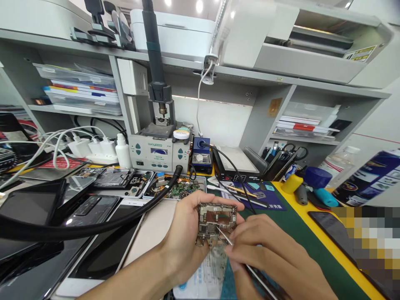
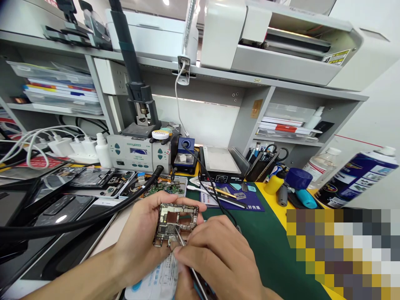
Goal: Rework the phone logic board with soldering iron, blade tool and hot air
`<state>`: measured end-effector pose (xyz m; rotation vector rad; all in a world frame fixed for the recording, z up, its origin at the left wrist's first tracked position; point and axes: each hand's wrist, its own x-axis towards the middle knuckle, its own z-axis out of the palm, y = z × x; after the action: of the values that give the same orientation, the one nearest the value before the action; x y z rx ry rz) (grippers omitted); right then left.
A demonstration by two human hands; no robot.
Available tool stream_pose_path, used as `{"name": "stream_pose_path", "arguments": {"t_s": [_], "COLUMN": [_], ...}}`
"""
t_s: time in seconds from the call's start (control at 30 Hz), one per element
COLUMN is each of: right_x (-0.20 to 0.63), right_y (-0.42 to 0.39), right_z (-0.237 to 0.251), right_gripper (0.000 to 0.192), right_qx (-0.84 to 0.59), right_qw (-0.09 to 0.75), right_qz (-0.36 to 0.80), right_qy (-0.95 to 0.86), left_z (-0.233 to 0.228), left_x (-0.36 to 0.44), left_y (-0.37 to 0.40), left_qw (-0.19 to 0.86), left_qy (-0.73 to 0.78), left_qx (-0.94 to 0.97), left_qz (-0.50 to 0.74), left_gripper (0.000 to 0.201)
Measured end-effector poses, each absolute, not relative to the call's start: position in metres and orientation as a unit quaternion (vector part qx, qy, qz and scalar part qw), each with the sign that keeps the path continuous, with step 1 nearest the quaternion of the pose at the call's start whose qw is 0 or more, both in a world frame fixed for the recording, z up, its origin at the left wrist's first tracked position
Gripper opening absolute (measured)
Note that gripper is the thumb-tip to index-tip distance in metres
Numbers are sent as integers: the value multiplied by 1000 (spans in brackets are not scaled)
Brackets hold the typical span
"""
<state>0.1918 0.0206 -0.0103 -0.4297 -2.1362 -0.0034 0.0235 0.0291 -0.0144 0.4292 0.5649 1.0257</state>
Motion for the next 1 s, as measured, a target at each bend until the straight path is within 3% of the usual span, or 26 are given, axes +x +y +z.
{"name": "stream_pose_path", "arguments": {"t_s": [1.0], "right_x": [192], "right_y": [17], "right_z": [-13], "right_gripper": [24], "right_qx": [-205], "right_qw": [465], "right_qz": [-19], "right_qy": [-861], "left_z": [-13], "left_x": [24], "left_y": [28], "left_qw": [810], "left_qy": [262], "left_qx": [205], "left_qz": [482], "left_gripper": [51]}}
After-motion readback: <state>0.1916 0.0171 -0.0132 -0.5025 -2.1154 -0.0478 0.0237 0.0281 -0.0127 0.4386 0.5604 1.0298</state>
